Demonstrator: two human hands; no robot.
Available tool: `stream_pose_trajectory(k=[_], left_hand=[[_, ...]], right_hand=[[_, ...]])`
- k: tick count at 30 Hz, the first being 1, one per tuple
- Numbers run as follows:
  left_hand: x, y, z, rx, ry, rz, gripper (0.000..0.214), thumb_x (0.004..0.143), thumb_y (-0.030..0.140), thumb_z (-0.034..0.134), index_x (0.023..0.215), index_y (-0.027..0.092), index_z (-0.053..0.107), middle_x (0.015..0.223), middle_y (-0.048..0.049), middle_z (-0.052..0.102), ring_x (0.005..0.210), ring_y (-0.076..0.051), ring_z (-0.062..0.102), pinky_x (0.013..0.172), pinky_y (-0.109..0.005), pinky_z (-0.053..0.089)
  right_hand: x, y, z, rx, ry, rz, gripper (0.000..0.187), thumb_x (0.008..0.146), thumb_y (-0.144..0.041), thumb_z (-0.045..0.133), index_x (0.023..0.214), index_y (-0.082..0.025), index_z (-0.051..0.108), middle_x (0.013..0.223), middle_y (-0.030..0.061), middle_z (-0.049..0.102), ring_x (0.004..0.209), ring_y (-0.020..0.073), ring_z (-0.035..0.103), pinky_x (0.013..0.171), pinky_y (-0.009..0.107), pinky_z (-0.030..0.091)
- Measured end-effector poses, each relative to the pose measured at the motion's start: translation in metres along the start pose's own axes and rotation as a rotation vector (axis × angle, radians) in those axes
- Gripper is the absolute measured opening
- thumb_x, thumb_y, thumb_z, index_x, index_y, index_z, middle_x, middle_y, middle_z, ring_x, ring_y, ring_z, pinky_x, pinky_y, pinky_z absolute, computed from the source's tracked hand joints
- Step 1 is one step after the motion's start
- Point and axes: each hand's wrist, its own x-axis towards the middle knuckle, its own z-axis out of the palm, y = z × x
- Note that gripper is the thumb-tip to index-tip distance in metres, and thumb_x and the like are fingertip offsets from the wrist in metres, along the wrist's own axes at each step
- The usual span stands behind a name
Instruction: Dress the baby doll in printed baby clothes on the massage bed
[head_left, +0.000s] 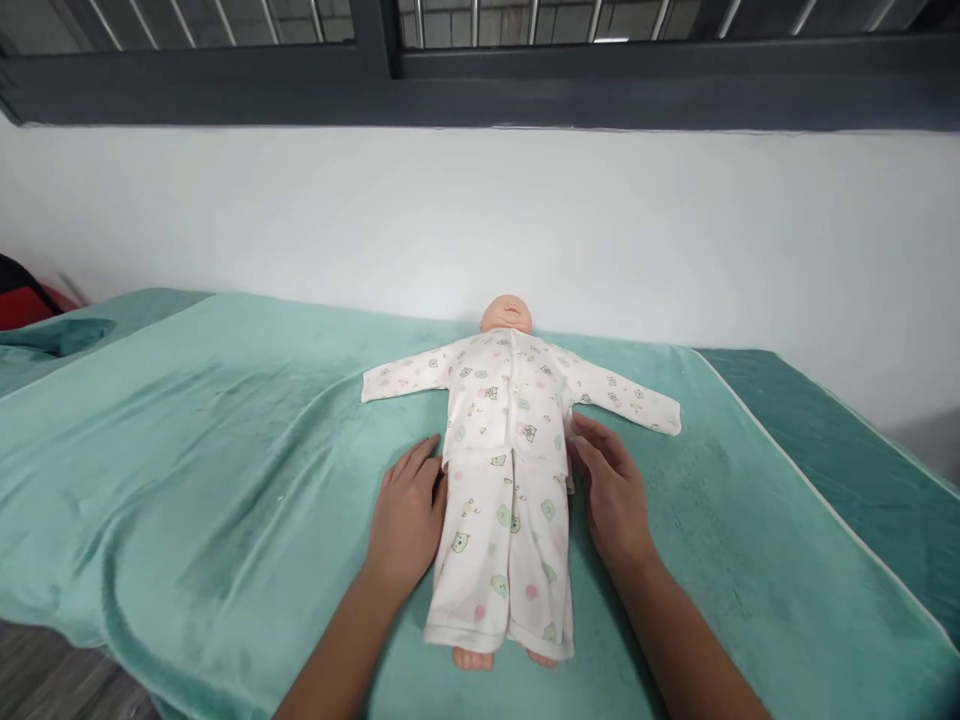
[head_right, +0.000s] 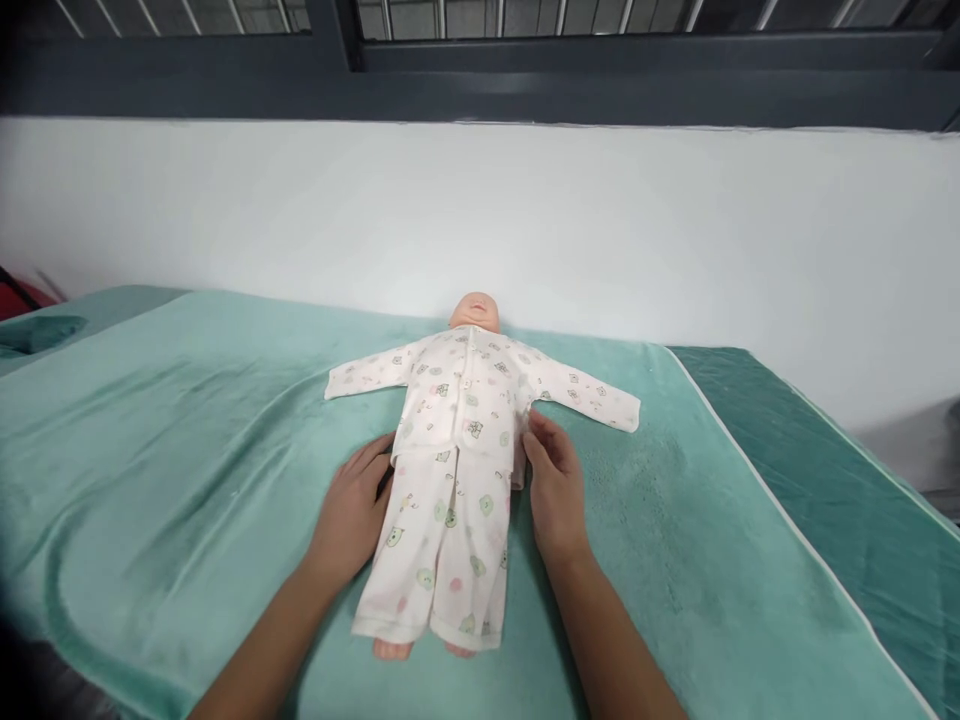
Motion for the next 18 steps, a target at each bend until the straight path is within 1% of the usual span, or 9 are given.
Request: stream_pose_trajectory(k=[1,4,7,9,11,13,15,16,18], left_hand=[[-0.002,0.0,0.0,0.0,0.004,0.001,0.03,0.1,0.028,0.041,0.106,0.021,0.069,0.143,-0.0098,0.059,0.133,-0.03,0.053,0.107,-0.053,0.045],[-0.006,0.001,0.0,-0.01,0.018,-0.006,0.027,0.099,0.028,0.042,0.104,0.021,0.068,0.142,-0.0098,0.06,0.132,-0.03,0.054,0.106,-0.053,0.045],[-0.011,0.005,-0.002,-0.03,0.056,-0.054,0.03,0.098,0.028,0.044,0.117,0.022,0.066,0.144,-0.01,0.058,0.134,-0.03,0.052,0.109,-0.054,0.043],[-0.018,0.006,-0.006,-0.052,0.101,-0.089,0.035,0.098,0.029,0.044,0.128,0.022,0.061,0.146,-0.01,0.056,0.136,-0.029,0.051,0.112,-0.053,0.042],[-0.032,-0.001,-0.011,-0.074,0.169,-0.11,0.038,0.099,0.031,0.044,0.134,0.022,0.057,0.146,-0.01,0.055,0.137,-0.027,0.05,0.114,-0.051,0.042],[-0.056,-0.021,-0.019,-0.072,0.27,-0.131,0.039,0.099,0.034,0.044,0.134,0.022,0.056,0.146,-0.0101,0.055,0.137,-0.027,0.049,0.115,-0.049,0.042],[-0.09,-0.053,-0.031,-0.024,0.401,-0.184,0.037,0.099,0.036,0.045,0.131,0.023,0.056,0.145,-0.0105,0.055,0.138,-0.028,0.048,0.116,-0.05,0.04],[-0.11,-0.07,-0.04,0.022,0.443,-0.218,0.037,0.098,0.037,0.046,0.13,0.023,0.056,0.146,-0.0114,0.053,0.138,-0.029,0.048,0.116,-0.051,0.04],[-0.152,-0.098,-0.062,0.14,0.506,-0.299,0.038,0.096,0.041,0.049,0.128,0.02,0.056,0.144,-0.0146,0.054,0.135,-0.033,0.049,0.114,-0.056,0.04]], right_hand=[[0.001,0.0,0.0,-0.018,-0.004,-0.005,0.036,0.083,-0.039,0.072,0.117,-0.028,0.071,0.132,0.0043,0.068,0.125,0.0273,0.06,0.111,0.047,0.044],[0.002,-0.002,0.0,-0.047,-0.082,0.026,0.042,0.083,-0.039,0.071,0.124,-0.031,0.068,0.139,0.0025,0.065,0.132,0.0275,0.056,0.113,0.046,0.043],[0.001,-0.005,0.002,-0.097,-0.09,0.037,0.051,0.085,-0.04,0.067,0.135,-0.031,0.062,0.148,0.0017,0.057,0.14,0.0273,0.049,0.118,0.046,0.039],[0.002,-0.007,0.003,-0.216,-0.096,-0.014,0.055,0.089,-0.044,0.062,0.141,-0.03,0.057,0.155,0.0005,0.048,0.146,0.0269,0.042,0.122,0.046,0.034],[0.005,-0.009,0.002,-0.356,-0.148,-0.065,0.056,0.093,-0.049,0.056,0.146,-0.03,0.054,0.159,-0.0013,0.043,0.149,0.0265,0.036,0.125,0.046,0.028],[0.01,-0.011,0.0,-0.44,-0.209,-0.079,0.056,0.094,-0.051,0.053,0.146,-0.031,0.053,0.158,-0.002,0.044,0.15,0.0267,0.034,0.126,0.047,0.023],[0.017,-0.013,-0.005,-0.42,-0.235,-0.056,0.053,0.091,-0.051,0.059,0.141,-0.031,0.059,0.155,-0.0019,0.049,0.148,0.0276,0.038,0.127,0.048,0.022],[0.021,-0.013,-0.009,-0.357,-0.239,-0.032,0.051,0.089,-0.051,0.063,0.136,-0.031,0.063,0.152,-0.0013,0.052,0.146,0.0281,0.041,0.126,0.048,0.024],[0.027,-0.014,-0.015,-0.152,-0.226,0.042,0.043,0.083,-0.049,0.071,0.122,-0.03,0.07,0.144,0.0009,0.061,0.14,0.0287,0.049,0.123,0.048,0.033]])
